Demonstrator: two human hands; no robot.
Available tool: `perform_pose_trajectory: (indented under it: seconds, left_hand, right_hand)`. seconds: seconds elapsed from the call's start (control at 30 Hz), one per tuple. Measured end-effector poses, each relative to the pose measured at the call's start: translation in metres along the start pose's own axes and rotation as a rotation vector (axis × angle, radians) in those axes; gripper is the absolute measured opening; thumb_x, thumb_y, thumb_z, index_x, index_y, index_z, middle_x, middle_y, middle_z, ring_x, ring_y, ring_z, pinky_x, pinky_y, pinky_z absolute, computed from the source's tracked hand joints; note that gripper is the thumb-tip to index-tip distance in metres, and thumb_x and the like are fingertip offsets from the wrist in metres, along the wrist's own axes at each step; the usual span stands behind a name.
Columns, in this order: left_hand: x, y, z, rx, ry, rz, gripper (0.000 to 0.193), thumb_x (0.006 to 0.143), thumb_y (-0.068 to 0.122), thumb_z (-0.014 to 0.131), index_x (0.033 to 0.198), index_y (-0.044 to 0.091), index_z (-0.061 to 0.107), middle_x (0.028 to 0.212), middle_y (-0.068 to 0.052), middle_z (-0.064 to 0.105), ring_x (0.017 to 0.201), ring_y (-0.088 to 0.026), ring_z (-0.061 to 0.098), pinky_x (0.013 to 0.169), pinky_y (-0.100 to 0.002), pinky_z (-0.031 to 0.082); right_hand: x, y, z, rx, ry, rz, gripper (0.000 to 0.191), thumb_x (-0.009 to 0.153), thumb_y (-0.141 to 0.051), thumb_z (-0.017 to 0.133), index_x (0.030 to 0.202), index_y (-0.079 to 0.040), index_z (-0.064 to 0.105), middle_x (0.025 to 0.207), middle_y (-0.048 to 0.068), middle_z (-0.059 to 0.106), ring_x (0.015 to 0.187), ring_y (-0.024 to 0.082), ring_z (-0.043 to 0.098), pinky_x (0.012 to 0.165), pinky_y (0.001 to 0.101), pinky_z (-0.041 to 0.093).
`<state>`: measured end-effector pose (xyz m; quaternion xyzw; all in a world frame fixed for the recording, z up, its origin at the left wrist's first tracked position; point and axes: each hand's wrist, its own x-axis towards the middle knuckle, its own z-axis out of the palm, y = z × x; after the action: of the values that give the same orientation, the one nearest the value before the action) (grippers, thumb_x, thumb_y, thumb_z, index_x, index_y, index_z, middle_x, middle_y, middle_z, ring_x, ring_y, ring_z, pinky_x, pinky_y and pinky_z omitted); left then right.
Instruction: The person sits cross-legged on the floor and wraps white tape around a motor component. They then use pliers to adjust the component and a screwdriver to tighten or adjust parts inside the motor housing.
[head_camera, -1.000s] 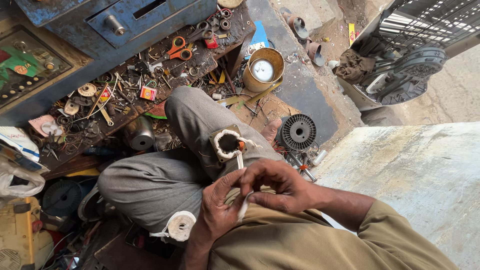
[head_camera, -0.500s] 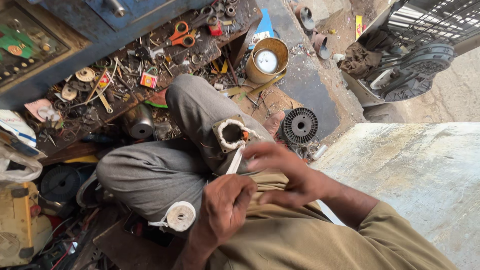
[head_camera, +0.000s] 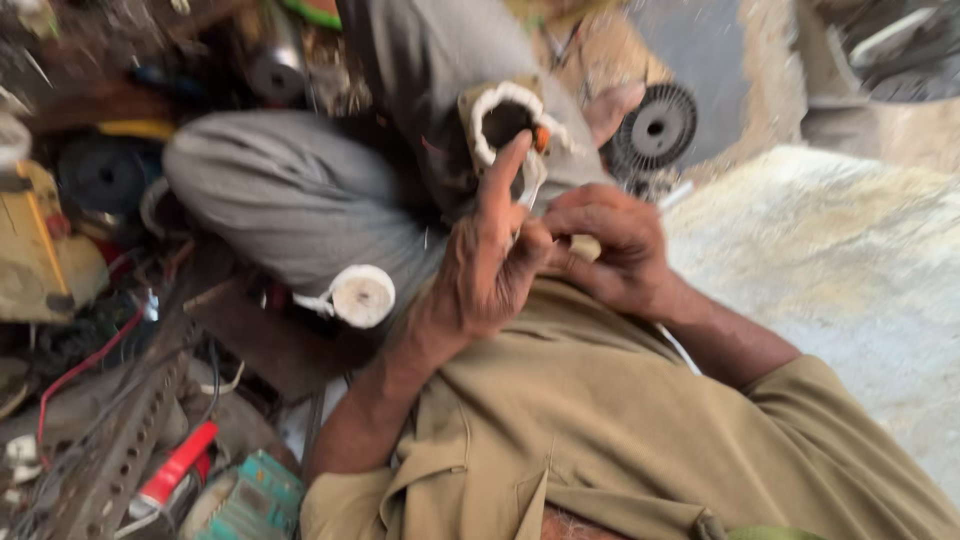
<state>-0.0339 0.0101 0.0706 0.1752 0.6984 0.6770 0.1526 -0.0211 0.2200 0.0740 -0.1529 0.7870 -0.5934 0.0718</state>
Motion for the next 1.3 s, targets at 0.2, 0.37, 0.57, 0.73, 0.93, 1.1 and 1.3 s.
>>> perform_pose_trajectory:
  seconds: [0.2, 0.37, 0.57, 0.73, 0.93, 1.1, 1.3]
  left_hand:
    - [0.003, -0.007, -0.010, -0.221, -0.088, -0.157, 0.097, 0.107, 0.076, 0.026, 0.167, 0.001, 0.012, 0.072, -0.003, 0.059, 0.066, -0.009, 0.053, 0.070, -0.023, 0.046]
    - [0.006, -0.007, -0.009, -0.218, -0.109, -0.167, 0.119, 0.088, 0.093, 0.019, 0.167, 0.005, 0.004, 0.110, -0.010, 0.063, 0.067, -0.009, 0.046, 0.062, -0.025, 0.045]
    - [0.010, -0.001, -0.004, -0.100, -0.117, -0.121, 0.118, 0.087, 0.096, 0.020, 0.162, 0.006, 0.003, 0.133, -0.018, 0.053, 0.115, -0.020, 0.061, 0.091, -0.032, 0.060]
    - [0.003, 0.001, -0.006, -0.081, -0.103, -0.186, 0.100, 0.100, 0.077, 0.040, 0.165, 0.004, 0.016, 0.128, -0.016, 0.060, 0.093, -0.019, 0.064, 0.082, -0.030, 0.058]
    - [-0.002, -0.005, -0.005, 0.106, -0.012, -0.075, 0.032, 0.103, 0.006, 0.070, 0.134, 0.006, 0.061, 0.116, -0.010, 0.069, 0.098, -0.016, 0.075, 0.079, -0.025, 0.064]
    - [0.007, -0.010, -0.005, 0.302, 0.097, 0.102, 0.023, 0.097, 0.000, 0.076, 0.117, 0.004, 0.067, 0.104, -0.008, 0.068, 0.093, -0.022, 0.071, 0.078, -0.033, 0.061]
    - [0.023, -0.025, -0.011, 0.620, 0.069, 0.221, 0.021, 0.096, -0.003, 0.067, 0.117, -0.002, 0.068, 0.105, -0.013, 0.066, 0.096, -0.027, 0.062, 0.082, -0.041, 0.053]
  right_hand:
    - [-0.009, 0.016, -0.004, 0.230, 0.083, 0.144, 0.009, 0.104, -0.007, 0.076, 0.112, -0.006, 0.072, 0.102, 0.008, 0.070, 0.092, 0.013, 0.067, 0.081, 0.0282, 0.055]
    - [0.004, 0.006, 0.004, 0.025, 0.045, -0.058, 0.036, 0.093, -0.018, 0.084, 0.121, -0.001, 0.069, 0.120, 0.010, 0.058, 0.109, 0.017, 0.062, 0.084, 0.0277, 0.055]
    - [0.019, -0.005, 0.028, -0.415, 0.181, -0.314, 0.029, 0.079, -0.017, 0.088, 0.102, -0.006, 0.075, 0.124, 0.017, 0.059, 0.116, 0.029, 0.053, 0.087, 0.0415, 0.051]
    - [0.011, 0.005, 0.021, -0.290, 0.116, -0.200, 0.022, 0.091, -0.007, 0.083, 0.103, -0.004, 0.065, 0.126, 0.017, 0.061, 0.118, 0.028, 0.059, 0.089, 0.0374, 0.053]
    - [-0.007, 0.024, 0.015, -0.038, 0.057, 0.024, 0.018, 0.100, 0.006, 0.073, 0.109, 0.000, 0.059, 0.106, 0.012, 0.069, 0.096, 0.017, 0.070, 0.084, 0.0291, 0.057]
    - [-0.016, 0.031, 0.015, 0.455, 0.147, 0.360, 0.014, 0.102, 0.005, 0.070, 0.114, 0.001, 0.064, 0.108, 0.007, 0.070, 0.099, 0.010, 0.068, 0.089, 0.0256, 0.060]
    - [-0.003, 0.044, 0.013, 0.360, 0.142, 0.333, 0.012, 0.104, -0.001, 0.070, 0.116, 0.001, 0.066, 0.105, 0.006, 0.073, 0.097, 0.009, 0.071, 0.087, 0.0253, 0.063]
